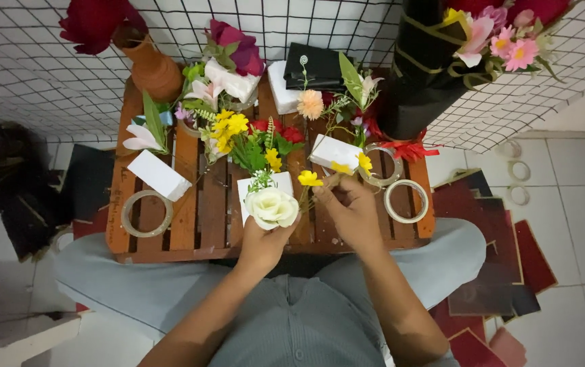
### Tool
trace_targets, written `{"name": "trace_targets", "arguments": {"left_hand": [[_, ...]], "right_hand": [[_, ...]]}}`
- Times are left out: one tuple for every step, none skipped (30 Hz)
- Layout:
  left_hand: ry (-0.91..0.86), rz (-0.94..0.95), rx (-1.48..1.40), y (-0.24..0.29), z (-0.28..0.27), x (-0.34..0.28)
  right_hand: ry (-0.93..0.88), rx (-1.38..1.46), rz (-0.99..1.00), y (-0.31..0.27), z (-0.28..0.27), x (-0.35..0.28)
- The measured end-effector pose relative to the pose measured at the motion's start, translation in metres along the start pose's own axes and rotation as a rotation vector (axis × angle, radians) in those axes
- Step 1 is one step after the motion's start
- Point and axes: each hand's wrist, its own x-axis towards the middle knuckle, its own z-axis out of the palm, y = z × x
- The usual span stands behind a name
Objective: Creating a floral cluster by selecting, trimming, and grouping various flowers together.
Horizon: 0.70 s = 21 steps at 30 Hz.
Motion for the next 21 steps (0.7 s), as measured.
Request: {"name": "trace_targets", "arguments": {"left_hand": [[-0.002, 0.003, 0.000, -0.004, 0.000, 0.001], [-0.013, -0.020, -0.036, -0.008, 0.001, 0.002], [-0.021, -0.044, -0.074, -0.012, 0.001, 0.002], [-0.020, -0.041, -0.074, -0.008, 0.001, 0.002], [-0.028, -0.061, -0.095, -0.005, 0.001, 0.002], [-0.037, -0.081, -0.115, -0.002, 0.002, 0.003], [-0.038, -0.079, -0.116, -0.007, 0.002, 0.004], [-0.036, -0.067, -0.112, -0.013, 0.002, 0.006], [-0.034, -0.058, -0.107, -0.019, 0.002, 0.006], [-0.036, -0.059, -0.107, -0.014, 0.004, 0.004], [0.001, -0.054, -0.102, -0.008, 0.007, 0.003], [0.038, -0.050, -0.096, -0.002, 0.009, 0.001], [0.037, -0.047, -0.096, 0.003, 0.010, 0.000], [0.057, -0.036, -0.074, 0.007, 0.011, -0.001], [0.076, -0.022, -0.052, 0.012, 0.012, -0.001], [0.075, -0.017, -0.052, 0.009, 0.011, -0.001], [0.095, -0.012, -0.067, 0.007, 0.011, 0.000], [0.115, -0.007, -0.082, 0.004, 0.011, 0.000], [0.114, -0.002, -0.082, 0.003, 0.010, 0.001], [0.111, 0.007, -0.042, 0.002, 0.009, 0.001], [0.108, 0.014, -0.001, 0.000, 0.007, 0.002]], "right_hand": [[0.002, 0.001, -0.003, -0.005, 0.001, -0.001], [-0.015, 0.025, -0.001, -0.009, 0.002, -0.002], [-0.036, 0.048, 0.002, -0.014, 0.003, -0.003], [-0.038, 0.049, -0.001, -0.015, 0.002, -0.004], [-0.070, 0.069, -0.004, -0.015, 0.001, -0.005], [-0.103, 0.089, -0.008, -0.015, -0.001, -0.005], [-0.101, 0.089, -0.010, -0.013, 0.000, -0.005], [-0.092, 0.069, 0.006, -0.011, 0.001, -0.004], [-0.082, 0.050, 0.025, -0.009, 0.001, -0.005], [-0.080, 0.050, 0.025, -0.011, 0.002, -0.006], [-0.079, 0.029, 0.002, -0.014, 0.004, -0.006], [-0.079, 0.009, -0.021, -0.017, 0.007, -0.006], [-0.079, 0.009, -0.024, -0.017, 0.010, -0.009], [-0.077, 0.014, -0.010, -0.016, 0.012, -0.011], [-0.076, 0.019, 0.001, -0.016, 0.016, -0.012], [-0.075, 0.019, -0.004, -0.007, 0.013, -0.013], [-0.081, -0.001, 0.024, 0.001, 0.010, -0.013], [-0.086, -0.021, 0.052, 0.010, 0.008, -0.013], [-0.086, -0.021, 0.047, -0.001, 0.008, -0.013], [-0.080, -0.066, 0.062, -0.011, 0.009, -0.013], [-0.074, -0.111, 0.078, -0.022, 0.009, -0.013]]}}
